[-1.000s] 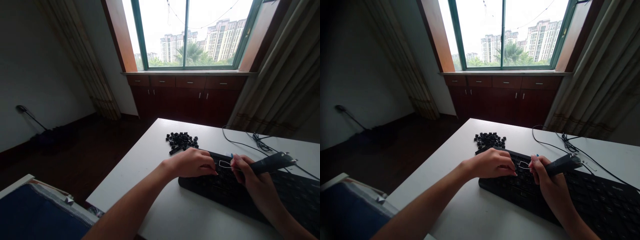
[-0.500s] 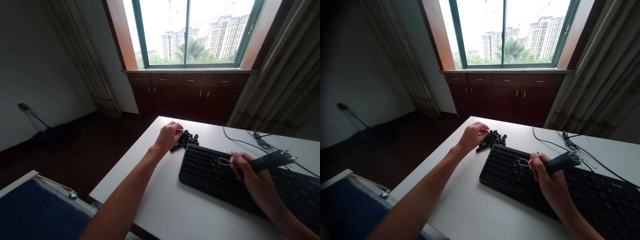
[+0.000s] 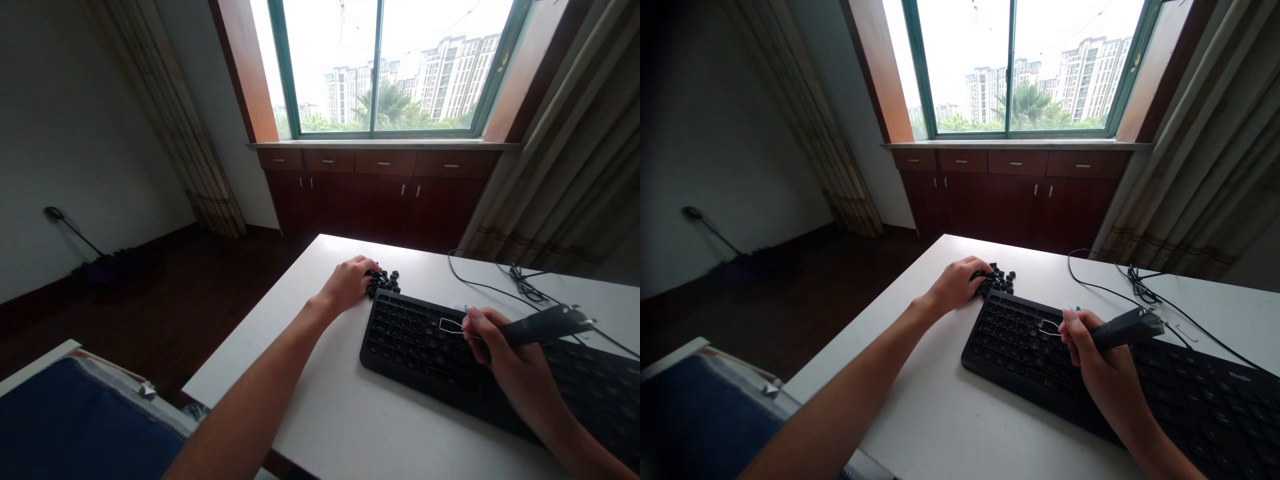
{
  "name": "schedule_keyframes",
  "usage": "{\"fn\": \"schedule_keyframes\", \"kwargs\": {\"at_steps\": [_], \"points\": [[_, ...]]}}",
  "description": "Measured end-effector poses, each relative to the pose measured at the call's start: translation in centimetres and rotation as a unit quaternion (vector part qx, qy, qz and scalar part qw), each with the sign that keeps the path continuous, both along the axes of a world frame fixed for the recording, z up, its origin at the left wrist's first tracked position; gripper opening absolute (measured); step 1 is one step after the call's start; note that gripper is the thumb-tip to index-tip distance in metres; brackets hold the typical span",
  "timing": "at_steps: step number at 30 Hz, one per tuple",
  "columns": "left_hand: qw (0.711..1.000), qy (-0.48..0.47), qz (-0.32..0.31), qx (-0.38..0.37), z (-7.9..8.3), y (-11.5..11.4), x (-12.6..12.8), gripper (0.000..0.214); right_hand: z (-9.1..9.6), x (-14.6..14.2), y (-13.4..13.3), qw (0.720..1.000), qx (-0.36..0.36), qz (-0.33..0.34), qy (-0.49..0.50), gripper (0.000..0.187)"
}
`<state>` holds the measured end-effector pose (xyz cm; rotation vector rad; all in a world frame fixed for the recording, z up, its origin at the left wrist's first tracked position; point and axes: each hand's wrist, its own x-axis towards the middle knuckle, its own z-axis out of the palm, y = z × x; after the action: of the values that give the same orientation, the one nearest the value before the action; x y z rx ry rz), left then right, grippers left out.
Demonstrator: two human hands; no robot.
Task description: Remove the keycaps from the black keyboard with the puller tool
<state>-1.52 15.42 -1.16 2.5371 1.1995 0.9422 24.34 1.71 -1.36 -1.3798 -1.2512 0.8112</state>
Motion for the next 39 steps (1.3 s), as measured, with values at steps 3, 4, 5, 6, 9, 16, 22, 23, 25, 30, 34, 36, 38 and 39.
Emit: {"fn": "schedule_keyframes", "kwargs": {"at_steps": [3, 4, 5, 6, 9, 16, 22, 23, 25, 30, 34, 36, 38, 39], "points": [[1.000, -0.005, 0.001, 0.002, 0.0, 0.0, 0.0, 0.024, 0.1, 0.0, 0.0, 1.000, -0.002, 0.007, -0.007, 0.041], [1.000, -0.008, 0.006, 0.004, 0.1, 0.0, -0.1, 0.022, 0.1, 0.0, 0.0, 1.000, -0.004, 0.009, -0.009, 0.041], [1.000, -0.012, 0.012, 0.007, 0.2, 0.0, -0.1, 0.020, 0.1, -0.1, 0.0, 1.000, -0.005, 0.007, -0.009, 0.041], [1.000, -0.016, 0.018, 0.011, 0.2, 0.0, -0.2, 0.018, 0.2, -0.1, -0.1, 1.000, -0.006, 0.004, -0.008, 0.041], [0.999, -0.026, 0.024, 0.027, 0.5, -0.1, -0.1, 0.012, 0.2, -0.2, -0.2, 1.000, -0.007, -0.005, -0.001, 0.041], [0.994, -0.032, -0.078, 0.075, 1.0, -3.1, 3.1, 0.018, 0.2, -0.3, 0.1, 0.999, -0.008, -0.016, 0.026, 0.038], [0.980, -0.024, -0.183, 0.071, 0.6, -6.5, 5.8, 0.029, 0.3, -0.4, 0.2, 0.999, 0.001, -0.016, 0.038, 0.037], [0.980, -0.032, -0.187, 0.058, 0.4, -6.8, 6.0, 0.030, 0.3, -0.4, 0.2, 0.999, 0.002, -0.012, 0.040, 0.036], [0.980, -0.054, -0.189, 0.027, 0.2, -7.1, 6.4, 0.031, 0.2, -0.3, 0.2, 0.999, 0.002, -0.002, 0.042, 0.034], [0.963, -0.173, -0.177, -0.103, 0.1, -7.5, 7.2, 0.025, 0.1, -0.2, 0.3, 0.999, 0.005, 0.006, 0.041, 0.031], [0.915, -0.277, -0.188, -0.226, 0.4, -7.9, 7.7, 0.025, 0.5, -0.3, 0.2, 1.000, 0.004, 0.004, 0.027, 0.030], [0.887, -0.315, -0.193, -0.276, 0.4, -8.1, 7.9, 0.027, 0.8, -0.4, 0.1, 1.000, -0.004, 0.006, 0.027, 0.031], [0.862, -0.349, -0.191, -0.313, 0.2, -8.1, 8.1, 0.030, 1.0, -0.5, 0.1, 0.999, -0.013, 0.006, 0.030, 0.033], [0.851, -0.366, -0.188, -0.327, 0.1, -8.1, 8.2, 0.032, 1.0, -0.5, 0.1, 0.999, -0.018, 0.003, 0.031, 0.034]]}}
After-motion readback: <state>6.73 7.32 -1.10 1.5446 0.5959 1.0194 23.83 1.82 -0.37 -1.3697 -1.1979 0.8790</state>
